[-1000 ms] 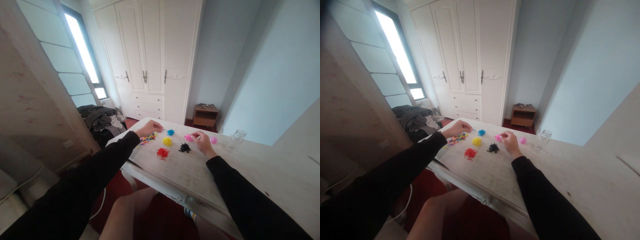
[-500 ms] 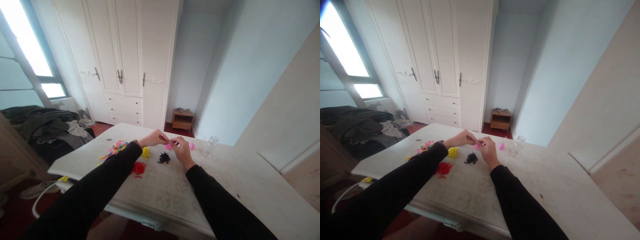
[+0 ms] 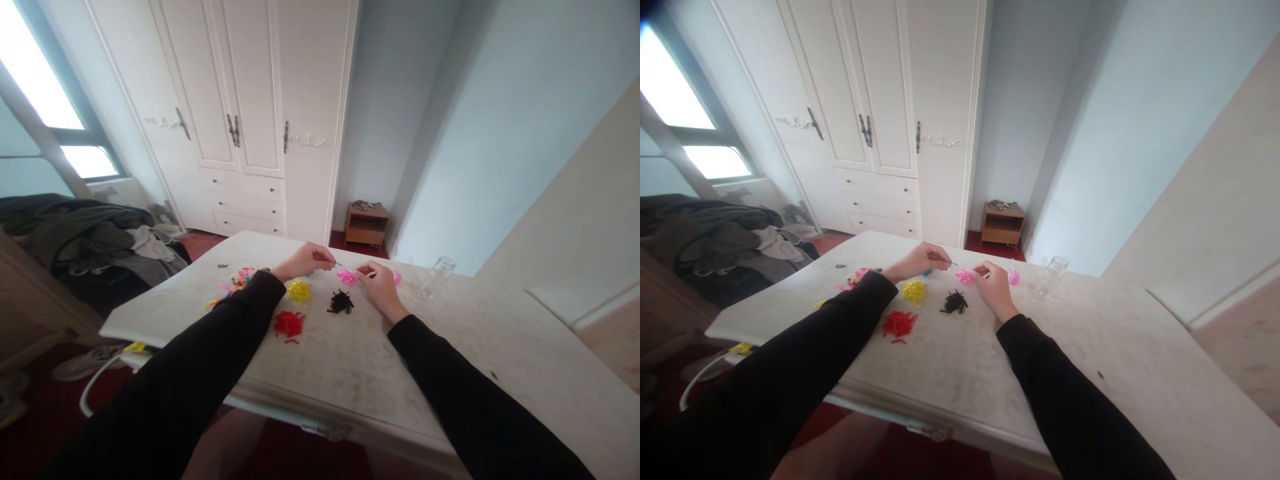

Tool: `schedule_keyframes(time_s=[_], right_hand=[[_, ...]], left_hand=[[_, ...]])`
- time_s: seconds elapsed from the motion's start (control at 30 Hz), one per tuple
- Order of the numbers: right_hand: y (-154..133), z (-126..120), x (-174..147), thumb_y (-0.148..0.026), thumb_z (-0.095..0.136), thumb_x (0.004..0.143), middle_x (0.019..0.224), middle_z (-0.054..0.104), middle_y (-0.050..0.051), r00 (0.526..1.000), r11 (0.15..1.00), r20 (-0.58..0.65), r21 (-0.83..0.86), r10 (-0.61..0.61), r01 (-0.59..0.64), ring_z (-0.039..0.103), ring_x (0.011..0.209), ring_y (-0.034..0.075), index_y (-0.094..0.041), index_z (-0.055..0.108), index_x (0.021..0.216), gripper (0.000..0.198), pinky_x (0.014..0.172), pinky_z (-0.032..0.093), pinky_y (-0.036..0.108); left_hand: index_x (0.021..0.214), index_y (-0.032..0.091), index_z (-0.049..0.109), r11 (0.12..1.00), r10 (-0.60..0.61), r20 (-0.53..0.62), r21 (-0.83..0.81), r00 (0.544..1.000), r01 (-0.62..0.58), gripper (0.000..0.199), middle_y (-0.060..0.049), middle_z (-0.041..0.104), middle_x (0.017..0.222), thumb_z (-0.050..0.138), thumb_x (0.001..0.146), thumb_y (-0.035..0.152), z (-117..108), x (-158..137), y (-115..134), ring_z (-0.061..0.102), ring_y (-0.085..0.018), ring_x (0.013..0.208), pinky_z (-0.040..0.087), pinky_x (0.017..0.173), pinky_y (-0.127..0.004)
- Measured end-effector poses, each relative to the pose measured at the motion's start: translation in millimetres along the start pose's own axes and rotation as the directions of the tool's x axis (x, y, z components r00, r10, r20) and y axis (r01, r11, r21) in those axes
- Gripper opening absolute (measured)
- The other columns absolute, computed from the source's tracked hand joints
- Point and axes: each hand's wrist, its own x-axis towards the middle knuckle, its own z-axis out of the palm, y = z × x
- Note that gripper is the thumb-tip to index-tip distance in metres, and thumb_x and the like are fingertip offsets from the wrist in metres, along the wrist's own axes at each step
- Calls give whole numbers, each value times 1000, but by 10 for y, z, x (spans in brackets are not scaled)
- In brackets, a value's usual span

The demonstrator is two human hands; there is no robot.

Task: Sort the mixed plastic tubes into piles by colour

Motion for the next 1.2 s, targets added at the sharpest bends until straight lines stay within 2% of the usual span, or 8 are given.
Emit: schedule_keyframes(time_s=[0.1, 0.2, 0.33, 0.47, 0.57, 0.87, 1.07, 1.2], right_hand=[[27, -12, 4, -29, 66, 72, 77, 73, 4, 999, 1000, 28, -20, 19, -19, 64, 74, 20, -19, 71, 78, 12, 71, 49, 33], [27, -12, 7, -29, 68, 71, 83, 73, 5, 1000, 1000, 1, -29, 4, -4, 64, 77, 21, -18, 71, 84, 17, 74, 50, 34], [-68, 4, -17, -37, 70, 79, 89, 73, 6, 995, 996, -38, -4, -92, 92, 63, 82, 21, -19, 72, 84, 18, 77, 49, 35], [-198, 21, -69, -40, 73, 83, 88, 71, 6, 981, 981, 25, 33, -194, 194, 63, 85, 22, -21, 73, 83, 19, 77, 48, 35], [-246, 26, -90, -42, 75, 84, 85, 70, 5, 973, 975, 55, 44, -222, 220, 62, 83, 21, -22, 74, 81, 20, 75, 48, 35], [-267, 33, -91, -39, 71, 82, 78, 68, 4, 979, 979, 47, 73, -196, 193, 60, 77, 20, -22, 70, 73, 19, 68, 46, 32], [-50, -3, -8, -28, 64, 73, 77, 67, 2, 996, 999, -76, -15, -43, 42, 60, 78, 20, -21, 63, 70, 9, 73, 45, 33], [64, -15, 28, -27, 62, 68, 74, 63, 2, 999, 998, -47, -62, 18, -21, 58, 75, 20, -21, 59, 64, 7, 72, 44, 33]], left_hand=[[79, 11, 76, 1000, 11, -10, -17, 1000, -11, 37, -8, 76, 76, 92, 59, 37, 29, -4, 24, 70, -16, 71, 56, 74, -29], [80, 11, 75, 999, 14, 4, -29, 1000, -14, 36, -8, 76, 76, 92, 60, 36, 47, -17, 47, 70, -15, 71, 56, 75, -29], [80, 11, 74, 999, 23, 60, -50, 998, -20, 35, -7, 76, 76, 91, 62, 35, 95, -46, 90, 71, -16, 72, 56, 77, -30], [82, 11, 73, 994, 53, 109, -105, 993, -41, 36, -8, 76, 77, 91, 65, 36, 163, -71, 130, 71, -16, 71, 57, 76, -30], [80, 11, 72, 992, 49, 113, -125, 992, -35, 36, -7, 76, 77, 91, 64, 37, 204, -83, 148, 72, -15, 71, 58, 74, -30], [82, 11, 72, 995, 39, 91, -95, 995, -30, 37, -7, 76, 80, 90, 67, 39, 231, -111, 186, 74, -18, 77, 62, 77, -33], [82, 11, 69, 991, 52, -23, -118, 998, -54, 41, -8, 76, 82, 92, 65, 41, 168, -61, 138, 75, -18, 75, 61, 79, -33], [83, 10, 71, 992, 55, -27, -116, 998, -58, 43, -9, 76, 79, 92, 64, 43, 161, -46, 113, 74, -18, 73, 60, 75, -31]])
